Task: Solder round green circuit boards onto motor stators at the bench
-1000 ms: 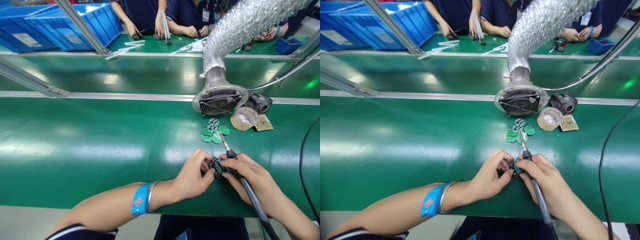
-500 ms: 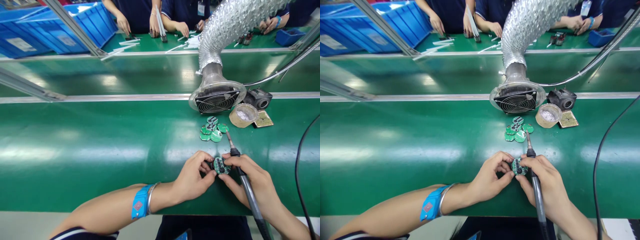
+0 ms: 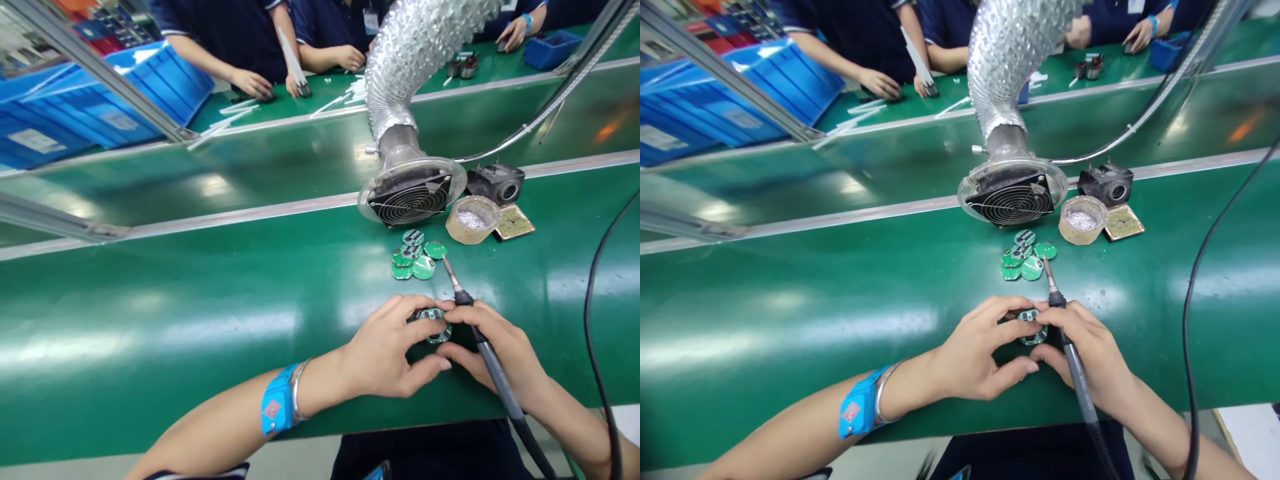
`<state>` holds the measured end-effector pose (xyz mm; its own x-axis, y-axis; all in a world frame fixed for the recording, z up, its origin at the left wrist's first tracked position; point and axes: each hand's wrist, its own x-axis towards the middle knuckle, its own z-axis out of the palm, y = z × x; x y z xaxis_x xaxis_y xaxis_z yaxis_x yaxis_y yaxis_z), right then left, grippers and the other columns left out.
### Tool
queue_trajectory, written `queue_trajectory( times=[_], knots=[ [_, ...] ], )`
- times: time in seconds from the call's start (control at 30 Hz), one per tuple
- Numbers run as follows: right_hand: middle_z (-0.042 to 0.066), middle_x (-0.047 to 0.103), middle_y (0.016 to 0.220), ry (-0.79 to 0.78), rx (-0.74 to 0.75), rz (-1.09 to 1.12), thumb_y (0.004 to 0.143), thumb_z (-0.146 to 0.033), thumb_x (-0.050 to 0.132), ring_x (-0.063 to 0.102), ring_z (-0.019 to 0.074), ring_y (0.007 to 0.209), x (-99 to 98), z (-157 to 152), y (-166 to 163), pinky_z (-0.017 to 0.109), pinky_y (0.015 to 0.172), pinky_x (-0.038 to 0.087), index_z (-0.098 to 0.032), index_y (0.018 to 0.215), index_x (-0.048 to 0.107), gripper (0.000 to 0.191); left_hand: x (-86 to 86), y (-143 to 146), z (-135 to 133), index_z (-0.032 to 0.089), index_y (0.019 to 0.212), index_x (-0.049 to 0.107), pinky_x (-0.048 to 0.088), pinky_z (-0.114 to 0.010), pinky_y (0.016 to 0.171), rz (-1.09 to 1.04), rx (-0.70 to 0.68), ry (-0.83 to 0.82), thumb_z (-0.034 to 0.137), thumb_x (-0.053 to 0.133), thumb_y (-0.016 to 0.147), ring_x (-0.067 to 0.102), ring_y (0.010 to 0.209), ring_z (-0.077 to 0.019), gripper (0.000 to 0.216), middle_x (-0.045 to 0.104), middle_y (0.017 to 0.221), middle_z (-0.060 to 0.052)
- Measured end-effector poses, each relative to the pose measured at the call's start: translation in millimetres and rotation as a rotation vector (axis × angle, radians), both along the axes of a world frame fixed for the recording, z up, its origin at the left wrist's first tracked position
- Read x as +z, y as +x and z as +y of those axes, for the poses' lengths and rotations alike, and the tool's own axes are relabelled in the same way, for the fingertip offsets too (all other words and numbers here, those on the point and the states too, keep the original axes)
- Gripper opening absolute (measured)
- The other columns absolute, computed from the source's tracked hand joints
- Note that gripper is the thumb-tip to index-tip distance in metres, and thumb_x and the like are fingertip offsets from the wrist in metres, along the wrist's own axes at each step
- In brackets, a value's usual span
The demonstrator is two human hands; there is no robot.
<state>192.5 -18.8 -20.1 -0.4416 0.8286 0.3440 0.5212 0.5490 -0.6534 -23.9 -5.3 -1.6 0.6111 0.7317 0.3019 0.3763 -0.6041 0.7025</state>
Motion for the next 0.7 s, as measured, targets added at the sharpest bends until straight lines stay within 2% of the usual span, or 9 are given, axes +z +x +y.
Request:
queue_trajectory(
  times=[0.07,0.17,0.33,0.47,0.7],
  knots=[
    [0.01,0.068,0.114,0.014,-0.002,0.006,0.087,-0.026,0.067,0.068,0.022,0.099,-4.4,-2.7,-1.6,0.035,0.081,0.058,-0.024,0.114,0.052,0.031,-0.8,1.1,2.2,0.019,0.107,0.064,0.05,-0.037,0.096,0.077,0.008,0.058,0.038,0.065,0.087,0.061,0.113,-0.0239,0.027,0.063,0.125,-0.012],
    [0.013,0.067,0.117,0.017,-0.08,0.039,0.085,-0.029,0.068,0.068,0.0245,0.104,-9.8,-9.6,-11.6,0.036,0.084,0.059,-0.022,0.114,0.048,0.035,-3.3,1.2,3.7,0.019,0.104,0.066,0.054,-0.034,0.089,0.171,0.029,0.143,0.034,0.063,0.089,0.065,0.102,-0.0219,0.021,0.068,0.113,-0.01],
    [0.008,0.069,0.106,-0.057,-0.211,0.104,0.079,-0.014,0.057,0.071,0.0208,0.094,-14.4,-19.1,-28.8,0.03,0.076,0.06,-0.022,0.113,0.044,0.038,1.9,-1.2,5.9,0.015,0.12,0.058,0.056,-0.031,0.085,0.246,0.0,0.19,0.032,0.066,0.087,0.066,0.095,-0.0211,0.038,0.07,0.105,-0.01],
    [0.007,0.068,0.112,-0.124,-0.203,0.144,0.074,-0.013,0.059,0.069,0.0202,0.101,-17.5,-21.7,-28.9,0.028,0.08,0.06,-0.024,0.112,0.042,0.042,5.6,-2.9,8.9,0.015,0.118,0.059,0.058,-0.029,0.079,0.263,-0.028,0.206,0.034,0.065,0.088,0.067,0.089,-0.0194,0.036,0.069,0.099,-0.008],
    [0.013,0.066,0.122,-0.044,-0.202,0.12,0.086,-0.017,0.057,0.067,0.0223,0.109,-19.7,-26.0,-30.8,0.033,0.093,0.058,-0.021,0.125,0.04,0.043,-9.3,-2.8,13.2,0.017,0.114,0.059,0.057,-0.031,0.073,0.138,-0.036,0.325,0.044,0.062,0.089,0.069,0.084,-0.0195,0.037,0.072,0.096,-0.008]
  ],
)
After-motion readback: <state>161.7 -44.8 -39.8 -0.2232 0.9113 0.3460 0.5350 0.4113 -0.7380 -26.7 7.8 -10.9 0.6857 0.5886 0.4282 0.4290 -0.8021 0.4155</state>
